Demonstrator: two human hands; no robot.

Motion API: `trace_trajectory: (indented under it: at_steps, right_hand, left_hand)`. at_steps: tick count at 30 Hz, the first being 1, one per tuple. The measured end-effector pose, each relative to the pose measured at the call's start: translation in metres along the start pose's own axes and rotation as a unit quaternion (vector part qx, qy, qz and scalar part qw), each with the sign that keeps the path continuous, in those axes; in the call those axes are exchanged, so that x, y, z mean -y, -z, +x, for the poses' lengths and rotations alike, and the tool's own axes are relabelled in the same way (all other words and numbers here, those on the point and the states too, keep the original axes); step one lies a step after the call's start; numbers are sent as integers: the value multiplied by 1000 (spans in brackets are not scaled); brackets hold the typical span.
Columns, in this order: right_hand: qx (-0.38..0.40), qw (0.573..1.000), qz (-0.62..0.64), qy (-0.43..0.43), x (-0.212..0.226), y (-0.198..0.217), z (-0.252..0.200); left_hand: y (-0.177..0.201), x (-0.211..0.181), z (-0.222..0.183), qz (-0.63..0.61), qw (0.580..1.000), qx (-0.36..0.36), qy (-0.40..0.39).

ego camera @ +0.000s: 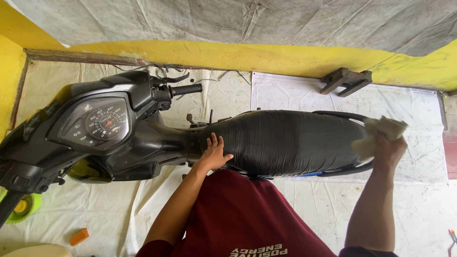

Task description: The person wipes the black seat of a motorcycle with a white cloth. They hold the seat with their left hand while scrubbing the surface with their right hand, moving from the rear to the front and back again to clean the entire area.

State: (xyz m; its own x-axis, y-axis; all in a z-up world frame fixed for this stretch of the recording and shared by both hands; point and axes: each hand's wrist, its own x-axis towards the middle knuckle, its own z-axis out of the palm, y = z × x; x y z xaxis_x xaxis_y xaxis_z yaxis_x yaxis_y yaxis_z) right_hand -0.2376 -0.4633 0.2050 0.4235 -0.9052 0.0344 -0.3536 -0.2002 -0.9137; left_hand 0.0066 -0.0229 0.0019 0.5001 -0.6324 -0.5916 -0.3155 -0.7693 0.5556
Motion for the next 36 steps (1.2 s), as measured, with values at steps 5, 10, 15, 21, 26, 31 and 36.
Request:
trace_trajectory:
  at_steps: [5, 10, 15, 21, 26, 31, 36]
  right_hand:
    - [-36, 939, -316, 135, -265, 10, 50]
    - [96, 845, -451, 270, -146, -154, -84]
    - [412, 895, -114, 127, -113, -203, -141]
    - [184, 960, -204, -50, -144, -96, -36]
    - [45, 996, 34, 73, -111, -8, 26]
    - [-8, 971, -215, 104, -126, -16, 43]
    - [87, 839, -487, 225, -153, -107, -13]
  left_hand:
    - [28, -22, -16, 48, 998, 26, 29]
    - [19, -26, 0, 52, 996, 5, 77]
    - [9, -23, 16, 72, 985, -40, 154]
    - [9, 17, 34, -74, 978, -5, 196]
    - [10, 13, 28, -114, 967, -5, 230]
    - [17, 9, 27, -107, 965, 10, 239]
    - [23, 0, 19, -113, 963, 7, 243]
